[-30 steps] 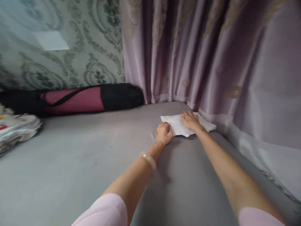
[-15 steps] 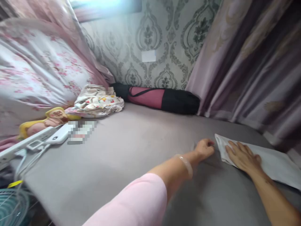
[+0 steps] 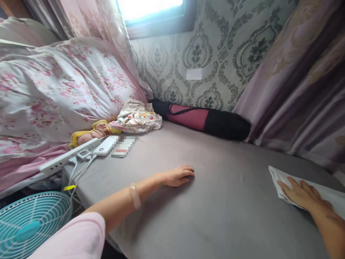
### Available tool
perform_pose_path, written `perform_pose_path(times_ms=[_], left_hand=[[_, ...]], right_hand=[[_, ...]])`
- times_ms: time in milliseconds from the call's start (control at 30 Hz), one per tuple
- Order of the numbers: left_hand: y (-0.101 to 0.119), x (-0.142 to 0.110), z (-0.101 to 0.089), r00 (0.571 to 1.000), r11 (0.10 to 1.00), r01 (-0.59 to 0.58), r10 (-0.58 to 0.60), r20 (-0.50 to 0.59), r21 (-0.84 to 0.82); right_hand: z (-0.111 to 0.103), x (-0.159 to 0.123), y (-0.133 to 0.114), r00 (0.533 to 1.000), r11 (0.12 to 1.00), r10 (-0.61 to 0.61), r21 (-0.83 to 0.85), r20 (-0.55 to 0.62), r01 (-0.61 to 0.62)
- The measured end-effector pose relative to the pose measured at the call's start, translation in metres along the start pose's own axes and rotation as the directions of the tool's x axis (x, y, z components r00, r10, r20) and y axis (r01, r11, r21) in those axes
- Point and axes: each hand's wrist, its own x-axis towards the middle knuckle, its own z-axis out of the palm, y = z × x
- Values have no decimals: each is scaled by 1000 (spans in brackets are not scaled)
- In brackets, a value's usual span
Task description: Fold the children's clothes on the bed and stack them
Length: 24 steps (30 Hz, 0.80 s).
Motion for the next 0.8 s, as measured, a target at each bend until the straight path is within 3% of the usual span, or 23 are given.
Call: perform_pose_path(times_ms=[100, 200, 300, 500, 667, 800], left_hand=[[-17, -38, -20, 995, 996, 90, -88, -55, 23], [-27, -50, -29, 984, 992, 127, -127, -122, -10], [-36, -40, -33, 976, 989, 138, -145, -164, -54], [-52, -14, -26, 905, 947, 303, -320, -279, -105], [-56, -18, -18, 896, 961, 259, -278, -346, -101], [-56, -20, -19, 903, 962, 243, -272, -332, -126]], right_hand=[[-21, -20, -31, 973, 986, 156, 30, 168, -163], [-35, -43, -58, 980, 989, 134, 39, 145, -141], [-38, -64, -80, 994, 995, 94, 10, 61, -95], [-32, -104, -143, 987, 990, -141, -27, -77, 139], [-27, -132, -225, 942, 940, -331, 70, -63, 335], [-29, -158, -295, 910, 894, -414, 199, 19, 402]])
